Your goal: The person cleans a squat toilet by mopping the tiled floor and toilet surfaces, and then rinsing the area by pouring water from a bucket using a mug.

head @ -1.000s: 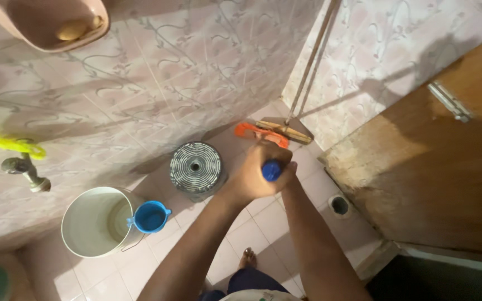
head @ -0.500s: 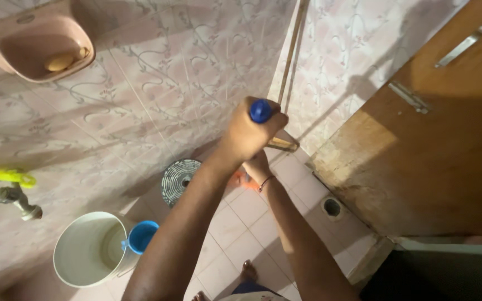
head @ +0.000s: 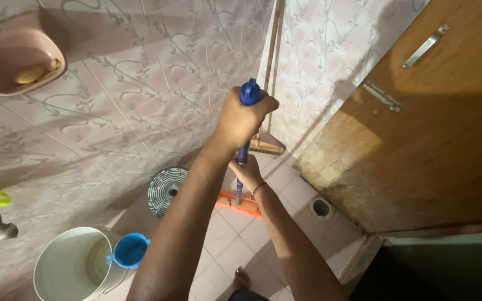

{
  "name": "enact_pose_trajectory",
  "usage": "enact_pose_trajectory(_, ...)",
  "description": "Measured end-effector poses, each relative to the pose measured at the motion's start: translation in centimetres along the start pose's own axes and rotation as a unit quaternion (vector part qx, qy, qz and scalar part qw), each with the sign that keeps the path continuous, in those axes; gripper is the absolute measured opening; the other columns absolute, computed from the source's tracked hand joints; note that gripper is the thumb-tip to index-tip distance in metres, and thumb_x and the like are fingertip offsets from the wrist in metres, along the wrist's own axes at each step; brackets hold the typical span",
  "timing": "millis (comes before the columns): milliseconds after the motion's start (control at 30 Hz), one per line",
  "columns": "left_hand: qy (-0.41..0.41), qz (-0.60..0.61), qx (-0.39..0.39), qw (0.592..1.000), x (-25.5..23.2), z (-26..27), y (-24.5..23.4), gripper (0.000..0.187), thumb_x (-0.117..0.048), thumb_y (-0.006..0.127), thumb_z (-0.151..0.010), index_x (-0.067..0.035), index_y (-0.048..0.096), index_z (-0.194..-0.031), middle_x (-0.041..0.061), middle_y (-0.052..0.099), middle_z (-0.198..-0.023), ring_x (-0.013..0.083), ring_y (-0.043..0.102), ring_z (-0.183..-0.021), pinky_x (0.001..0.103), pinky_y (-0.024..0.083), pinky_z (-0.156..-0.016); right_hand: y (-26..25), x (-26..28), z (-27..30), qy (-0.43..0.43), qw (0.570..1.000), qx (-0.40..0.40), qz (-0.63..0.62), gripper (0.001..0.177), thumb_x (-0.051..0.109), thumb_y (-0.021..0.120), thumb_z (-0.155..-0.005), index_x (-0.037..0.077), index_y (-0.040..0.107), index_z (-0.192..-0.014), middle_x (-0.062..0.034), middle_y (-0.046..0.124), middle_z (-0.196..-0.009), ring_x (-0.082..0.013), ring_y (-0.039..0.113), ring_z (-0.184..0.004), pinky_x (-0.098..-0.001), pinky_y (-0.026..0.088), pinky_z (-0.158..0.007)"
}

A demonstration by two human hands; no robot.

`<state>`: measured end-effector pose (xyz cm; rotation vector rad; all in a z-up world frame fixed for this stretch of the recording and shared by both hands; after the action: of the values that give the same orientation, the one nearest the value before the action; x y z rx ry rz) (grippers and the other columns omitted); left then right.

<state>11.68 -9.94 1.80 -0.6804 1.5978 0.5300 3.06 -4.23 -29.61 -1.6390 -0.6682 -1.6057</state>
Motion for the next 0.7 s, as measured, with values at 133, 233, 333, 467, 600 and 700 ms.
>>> enact_pose_trajectory(133,0.011,0.014,0.003,1.000,0.4,0.5,0.5,0.027,-0.023,0.075,-0.078,-0.006,0.064,-0.060,0.000,0.054,-0.049,0.0105,0.050,-0.045,0.033,0.042,-0.047,-0.4,-1.2,0.1,0.004,1.000,0.009,-0.010,0.036,0.031,0.078,-0.088,0.003,0.062,-0.073,0.0005,0.056,-0.060,-0.0087,0.050,-0.054,-0.0306,0.037,-0.049)
enact_pose_trajectory(233,0.016,0.005,0.003,1.000,0.5,1.4,1.0,0.025,-0.022,0.076,-0.076,-0.006,0.065,-0.061,-0.001,0.056,-0.051,0.0104,0.051,-0.047,0.033,0.043,-0.049,-0.5,-2.3,0.6,0.000,1.000,-0.007,0.004,0.034,0.032,0.075,-0.091,0.003,0.063,-0.077,0.0001,0.059,-0.062,-0.0089,0.052,-0.056,-0.0312,0.039,-0.049)
enact_pose_trajectory(333,0.031,-0.021,0.003,0.999,0.4,2.6,1.1,0.027,-0.022,0.077,-0.077,-0.005,0.064,-0.061,0.000,0.054,-0.051,0.0104,0.050,-0.049,0.032,0.042,-0.049,-0.2,-3.4,1.0,-0.026,0.997,-0.045,0.049,0.025,0.027,0.074,-0.086,0.003,0.067,-0.081,-0.0003,0.067,-0.066,-0.0102,0.062,-0.060,-0.0316,0.046,-0.050)
enact_pose_trajectory(467,-0.009,0.068,0.047,0.997,-0.1,4.4,1.6,0.029,-0.018,0.075,-0.078,-0.004,0.058,-0.059,0.000,0.051,-0.051,0.0099,0.051,-0.045,0.032,0.045,-0.044,-0.6,-4.5,2.2,0.021,0.999,-0.026,0.036,0.031,0.027,0.074,-0.091,-0.002,0.066,-0.094,-0.0076,0.068,-0.077,-0.0147,0.064,-0.070,-0.0329,0.048,-0.059)
enact_pose_trajectory(600,-0.020,0.105,0.044,0.993,-0.8,6.7,1.5,0.034,-0.015,0.074,-0.079,-0.004,0.052,-0.056,0.001,0.051,-0.050,0.0105,0.050,-0.040,0.031,0.041,-0.041,-0.4,-3.6,2.7,-0.092,0.993,-0.024,0.070,0.036,0.025,0.072,-0.095,0.000,0.061,-0.119,-0.0062,0.069,-0.105,-0.0111,0.063,-0.097,-0.0297,0.050,-0.076)
enact_pose_trajectory(700,-0.001,0.093,0.047,0.995,-0.8,7.8,1.1,0.032,-0.015,0.073,-0.079,-0.004,0.054,-0.056,0.001,0.054,-0.049,0.0098,0.053,-0.041,0.030,0.042,-0.042,0.0,-3.2,3.2,-0.082,0.992,-0.019,0.091,0.036,0.025,0.070,-0.096,0.002,0.060,-0.122,-0.0030,0.069,-0.108,-0.0095,0.063,-0.101,-0.0292,0.051,-0.079)
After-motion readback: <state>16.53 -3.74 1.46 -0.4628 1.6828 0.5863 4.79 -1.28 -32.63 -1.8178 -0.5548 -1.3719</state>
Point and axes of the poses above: each hand's wrist, its own z-axis away from the middle knuckle, its own y-axis out of the palm, x = y × z, the point moved 1 cm from there along -z, towards the middle knuckle
